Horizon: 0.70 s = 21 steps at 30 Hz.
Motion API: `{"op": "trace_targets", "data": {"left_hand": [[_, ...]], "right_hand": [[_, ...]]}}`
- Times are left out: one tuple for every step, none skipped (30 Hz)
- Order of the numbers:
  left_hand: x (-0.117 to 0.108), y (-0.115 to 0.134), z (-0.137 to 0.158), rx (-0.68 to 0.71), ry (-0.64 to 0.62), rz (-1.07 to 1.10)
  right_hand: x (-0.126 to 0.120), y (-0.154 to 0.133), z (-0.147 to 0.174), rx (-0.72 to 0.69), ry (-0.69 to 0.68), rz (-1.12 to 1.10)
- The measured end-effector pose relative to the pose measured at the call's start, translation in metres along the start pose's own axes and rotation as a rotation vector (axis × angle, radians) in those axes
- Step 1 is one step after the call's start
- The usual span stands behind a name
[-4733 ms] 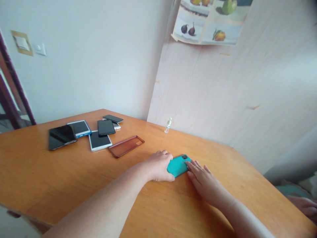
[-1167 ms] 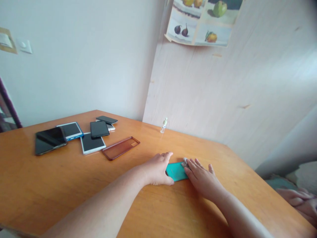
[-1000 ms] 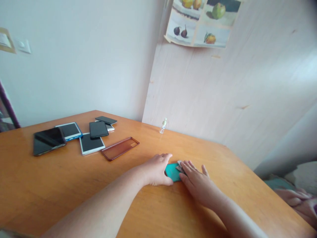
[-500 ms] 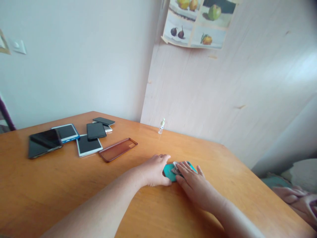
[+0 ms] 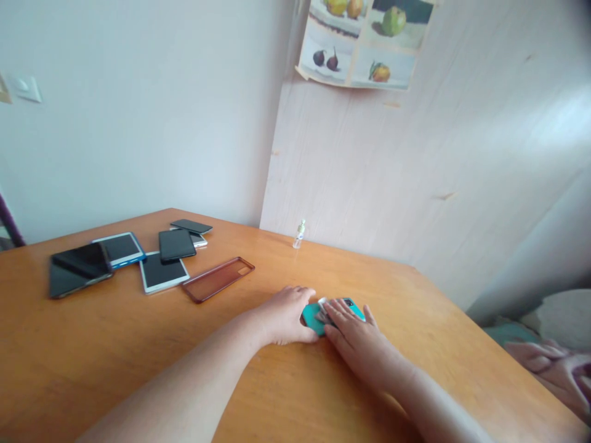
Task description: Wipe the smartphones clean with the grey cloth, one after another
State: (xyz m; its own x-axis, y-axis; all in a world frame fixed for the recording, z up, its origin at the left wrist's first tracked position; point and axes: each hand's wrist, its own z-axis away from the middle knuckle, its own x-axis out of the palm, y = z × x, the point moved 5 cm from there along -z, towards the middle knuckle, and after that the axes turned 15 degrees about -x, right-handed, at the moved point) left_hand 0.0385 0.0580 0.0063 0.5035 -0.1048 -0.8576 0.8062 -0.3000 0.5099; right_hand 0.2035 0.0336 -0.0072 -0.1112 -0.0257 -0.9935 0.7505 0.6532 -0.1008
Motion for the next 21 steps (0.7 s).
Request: {"op": "trace_targets", "data": {"left_hand": [[0.0,-0.001,0.0,0.008,0.012,-0.006],[0.001,-0.001,-0.001,0.015,0.023,-0.013],[0.001,-0.002,-0.001,0.019,0.032,-0.018],[0.002,-0.003,-0.002,0.02,0.038,-0.02],[0.002,-0.003,-0.002,0.02,0.04,-0.022],[0.001,-0.004,-0.003,0.021,0.041,-0.025],[0.001,-0.004,-0.003,0.023,0.042,-0.03],[0.0,-0.005,-0.003,0.026,0.044,-0.037],[-0.001,-0.005,-0.004,0.03,0.046,-0.047],[-0.001,-0.006,-0.004,0.033,0.049,-0.059],[-0.002,-0.007,-0.005,0.035,0.051,-0.07],[-0.003,-0.007,-0.005,0.034,0.052,-0.081],[-0.004,-0.008,-0.006,0.031,0.052,-0.093],[-0.004,-0.009,-0.006,0.027,0.051,-0.104],[-0.005,-0.009,-0.006,0.023,0.051,-0.114],[-0.005,-0.01,-0.006,0.021,0.054,-0.121],[-0.006,-0.01,-0.006,0.019,0.058,-0.126],[-0.006,-0.011,-0.006,0.018,0.061,-0.129],[-0.006,-0.011,-0.006,0.016,0.062,-0.131],[-0.006,-0.012,-0.006,0.013,0.059,-0.131],[-0.006,-0.012,-0.006,0.01,0.055,-0.129]], "right_hand": [[0.001,-0.011,0.0,-0.081,-0.009,-0.03],[0.001,-0.02,0.0,-0.146,-0.018,-0.051],[0.001,-0.024,0.0,-0.181,-0.024,-0.057],[0.0,-0.023,0.001,-0.177,-0.024,-0.048],[-0.001,-0.017,0.001,-0.134,-0.018,-0.023],[-0.002,-0.007,0.001,-0.063,-0.008,0.012],[-0.004,0.005,0.002,0.024,0.0,0.052],[-0.005,0.018,0.003,0.109,0.005,0.092],[-0.005,0.028,0.004,0.179,0.007,0.126],[-0.005,0.034,0.005,0.222,0.003,0.151],[-0.004,0.035,0.005,0.238,-0.001,0.162],[-0.003,0.033,0.004,0.23,-0.002,0.159],[-0.001,0.026,0.003,0.196,0.001,0.145],[0.001,0.016,0.002,0.142,0.008,0.123],[0.002,0.005,0.001,0.076,0.015,0.096],[0.004,-0.006,0.0,0.006,0.021,0.067],[0.005,-0.015,-0.001,-0.057,0.025,0.039],[0.006,-0.019,-0.001,-0.1,0.025,0.016],[0.006,-0.018,-0.001,-0.103,0.026,0.004],[0.005,-0.013,-0.002,-0.062,0.029,0.004],[0.003,-0.003,-0.002,0.011,0.033,0.015]]}}
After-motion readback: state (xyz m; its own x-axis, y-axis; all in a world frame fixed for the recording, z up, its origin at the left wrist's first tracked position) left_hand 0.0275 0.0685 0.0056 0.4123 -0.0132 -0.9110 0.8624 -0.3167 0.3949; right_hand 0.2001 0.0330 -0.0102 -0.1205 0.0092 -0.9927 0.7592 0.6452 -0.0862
